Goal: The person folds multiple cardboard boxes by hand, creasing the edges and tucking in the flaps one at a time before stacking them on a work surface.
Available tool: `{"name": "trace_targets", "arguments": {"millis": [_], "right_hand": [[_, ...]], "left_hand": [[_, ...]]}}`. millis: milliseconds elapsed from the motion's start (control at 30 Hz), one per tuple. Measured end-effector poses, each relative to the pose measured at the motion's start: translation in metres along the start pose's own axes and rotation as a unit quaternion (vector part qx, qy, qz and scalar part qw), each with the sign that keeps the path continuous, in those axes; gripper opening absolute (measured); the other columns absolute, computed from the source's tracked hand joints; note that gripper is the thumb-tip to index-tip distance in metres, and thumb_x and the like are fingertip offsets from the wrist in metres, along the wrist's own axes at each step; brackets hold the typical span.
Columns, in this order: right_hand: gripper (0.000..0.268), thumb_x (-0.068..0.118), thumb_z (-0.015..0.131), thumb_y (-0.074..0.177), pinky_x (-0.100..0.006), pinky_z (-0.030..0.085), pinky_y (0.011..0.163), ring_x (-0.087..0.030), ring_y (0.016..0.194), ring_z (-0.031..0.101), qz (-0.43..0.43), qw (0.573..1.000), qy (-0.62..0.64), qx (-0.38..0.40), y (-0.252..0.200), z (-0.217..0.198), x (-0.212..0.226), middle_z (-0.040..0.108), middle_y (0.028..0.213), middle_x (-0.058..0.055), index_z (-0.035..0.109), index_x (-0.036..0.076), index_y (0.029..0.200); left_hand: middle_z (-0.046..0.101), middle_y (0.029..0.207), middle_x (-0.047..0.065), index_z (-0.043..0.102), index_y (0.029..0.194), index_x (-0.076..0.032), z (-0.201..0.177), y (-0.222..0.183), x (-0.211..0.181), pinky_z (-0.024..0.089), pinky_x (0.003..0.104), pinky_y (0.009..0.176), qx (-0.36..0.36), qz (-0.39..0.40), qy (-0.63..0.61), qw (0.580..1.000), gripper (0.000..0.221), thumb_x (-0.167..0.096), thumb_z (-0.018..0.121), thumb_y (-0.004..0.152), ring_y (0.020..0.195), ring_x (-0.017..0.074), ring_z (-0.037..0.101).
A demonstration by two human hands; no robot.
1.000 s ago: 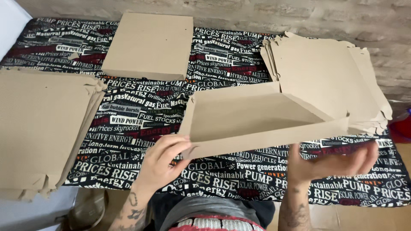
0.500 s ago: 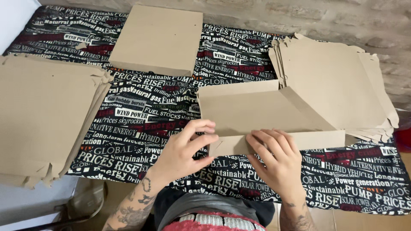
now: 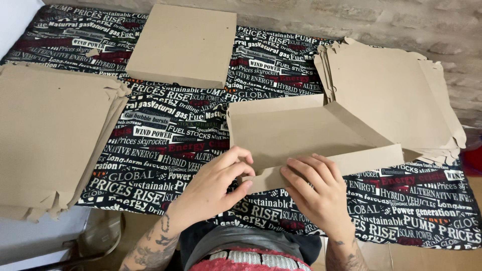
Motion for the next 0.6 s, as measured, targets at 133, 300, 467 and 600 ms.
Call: {"name": "trace_targets", "arguments": {"millis": [133, 300, 467, 600], "right_hand": [[0.017, 0.019, 0.072, 0.105, -0.049, 0.053, 0.106, -0.029, 0.112, 0.067, -0.001, 1.0, -0.014, 0.004, 0.0, 0.002, -0.001, 0.073, 0.127, -0.006, 0.073, 0.012, 0.12], [0.034, 0.019, 0.073, 0.105, -0.05, 0.05, 0.107, -0.027, 0.108, 0.067, 0.025, 0.999, -0.024, -0.03, -0.014, 0.0, -0.007, 0.076, 0.119, -0.006, 0.068, 0.008, 0.137], [0.021, -0.007, 0.081, 0.095, -0.049, 0.037, 0.094, -0.028, 0.081, 0.07, 0.036, 0.957, -0.088, -0.276, -0.045, -0.018, -0.014, 0.076, 0.089, -0.005, 0.077, 0.009, 0.084], [0.026, -0.011, 0.073, 0.1, -0.045, 0.051, 0.071, -0.039, 0.071, 0.065, 0.04, 0.886, -0.053, -0.459, -0.093, -0.017, -0.054, 0.066, 0.074, -0.018, 0.067, -0.003, 0.075]], "left_hand": [[0.06, 0.122, 0.004, 0.068, 0.107, -0.008, -0.001, 0.001, -0.006, 0.053, 0.039, 0.078, 0.006, 0.009, -0.008, 1.0, 0.018, -0.023, 0.058, 0.107, 0.09, 0.0197, 0.068], [0.066, 0.121, 0.006, 0.071, 0.11, -0.008, 0.0, -0.005, 0.001, 0.056, 0.035, 0.089, -0.063, 0.042, -0.051, 0.996, 0.021, -0.022, 0.055, 0.109, 0.099, 0.0177, 0.069], [0.076, 0.109, -0.011, 0.069, 0.11, -0.025, 0.008, -0.018, 0.003, 0.037, 0.039, 0.109, -0.138, 0.143, -0.014, 0.98, 0.026, -0.049, 0.072, 0.099, 0.106, 0.0104, 0.07], [0.077, 0.112, -0.009, 0.068, 0.116, -0.022, 0.02, -0.02, 0.009, 0.035, 0.04, 0.11, -0.146, 0.135, 0.001, 0.98, 0.033, -0.031, 0.09, 0.093, 0.102, 0.0106, 0.073]]}}
Point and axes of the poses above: each hand's wrist, its own y-axis towards the middle knuckle, its own z-axis out of the palm, x = y × z, the point moved 4 cm from there along y, towards the middle knuckle
